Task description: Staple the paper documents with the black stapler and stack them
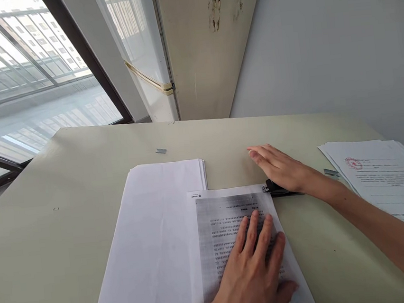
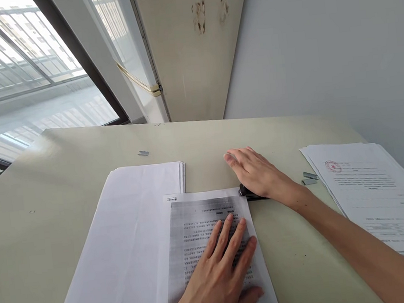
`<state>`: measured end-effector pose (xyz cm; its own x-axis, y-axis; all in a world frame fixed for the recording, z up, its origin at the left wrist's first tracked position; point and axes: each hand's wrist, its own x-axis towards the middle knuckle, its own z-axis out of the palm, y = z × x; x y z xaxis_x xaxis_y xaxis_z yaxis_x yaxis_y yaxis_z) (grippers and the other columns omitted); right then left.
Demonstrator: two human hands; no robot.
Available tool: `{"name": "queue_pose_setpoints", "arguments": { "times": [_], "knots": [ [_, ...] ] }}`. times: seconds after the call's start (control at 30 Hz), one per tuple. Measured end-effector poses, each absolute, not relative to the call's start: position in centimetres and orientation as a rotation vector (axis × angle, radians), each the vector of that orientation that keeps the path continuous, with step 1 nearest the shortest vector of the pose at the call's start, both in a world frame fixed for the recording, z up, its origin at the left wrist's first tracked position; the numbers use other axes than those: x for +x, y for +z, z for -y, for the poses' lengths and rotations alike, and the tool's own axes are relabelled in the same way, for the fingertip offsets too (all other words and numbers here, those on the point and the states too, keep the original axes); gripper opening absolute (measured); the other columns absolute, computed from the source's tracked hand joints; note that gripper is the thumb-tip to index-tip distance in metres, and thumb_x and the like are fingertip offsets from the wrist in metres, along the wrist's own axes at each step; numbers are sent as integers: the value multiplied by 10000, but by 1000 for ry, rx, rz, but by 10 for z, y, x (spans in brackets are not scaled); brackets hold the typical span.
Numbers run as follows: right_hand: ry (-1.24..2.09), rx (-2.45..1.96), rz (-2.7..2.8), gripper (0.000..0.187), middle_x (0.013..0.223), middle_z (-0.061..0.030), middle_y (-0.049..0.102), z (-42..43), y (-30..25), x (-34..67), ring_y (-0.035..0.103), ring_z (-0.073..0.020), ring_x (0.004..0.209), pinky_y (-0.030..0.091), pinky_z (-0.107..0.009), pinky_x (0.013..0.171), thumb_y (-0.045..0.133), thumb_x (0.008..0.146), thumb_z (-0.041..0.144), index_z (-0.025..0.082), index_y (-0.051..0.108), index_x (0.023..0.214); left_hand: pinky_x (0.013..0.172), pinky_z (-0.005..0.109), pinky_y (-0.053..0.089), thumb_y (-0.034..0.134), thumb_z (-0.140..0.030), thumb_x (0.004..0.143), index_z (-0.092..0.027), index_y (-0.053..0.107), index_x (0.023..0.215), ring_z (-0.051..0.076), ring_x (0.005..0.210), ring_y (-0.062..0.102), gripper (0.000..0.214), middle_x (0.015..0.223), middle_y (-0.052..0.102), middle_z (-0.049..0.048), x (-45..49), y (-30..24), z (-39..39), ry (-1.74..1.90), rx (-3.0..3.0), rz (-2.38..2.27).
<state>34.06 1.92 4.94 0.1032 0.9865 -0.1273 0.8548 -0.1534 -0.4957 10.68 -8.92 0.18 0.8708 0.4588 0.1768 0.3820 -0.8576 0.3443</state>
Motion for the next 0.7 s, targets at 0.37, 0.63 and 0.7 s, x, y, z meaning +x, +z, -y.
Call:
{"name": "queue_pose_setpoints", "arguments": {
  "times": [0.37, 0.63, 0.7],
  "knots": [
    [509, -2125, 1879, 588, 1553, -78, 617, -19, 37, 332, 486, -310, 1518, 378, -561, 1268, 245, 1099, 641, 300, 607, 1414, 1339, 558, 242, 553, -545, 1064, -100, 397, 1618, 417, 1650, 117, 728, 1775, 229, 199, 106, -1, 91, 395, 2757, -633],
    [440, -2129, 1925, 564, 1554, -102, 604, -18, 33, 332, 517, -325, 1492, 418, -570, 1240, 272, 1105, 598, 279, 590, 1444, 1333, 554, 247, 537, -552, 1068, -99, 391, 1623, 424, 1644, 146, 731, 1773, 226, 213, 106, -4, 89, 401, 2773, -626],
    [435, -2143, 1924, 562, 1557, -93, 602, -18, 33, 331, 516, -325, 1495, 424, -577, 1235, 274, 1104, 602, 289, 587, 1450, 1332, 556, 245, 531, -548, 1070, -99, 394, 1621, 424, 1644, 148, 723, 1773, 227, 211, 106, -5, 89, 403, 2775, -630]
  ]
}}
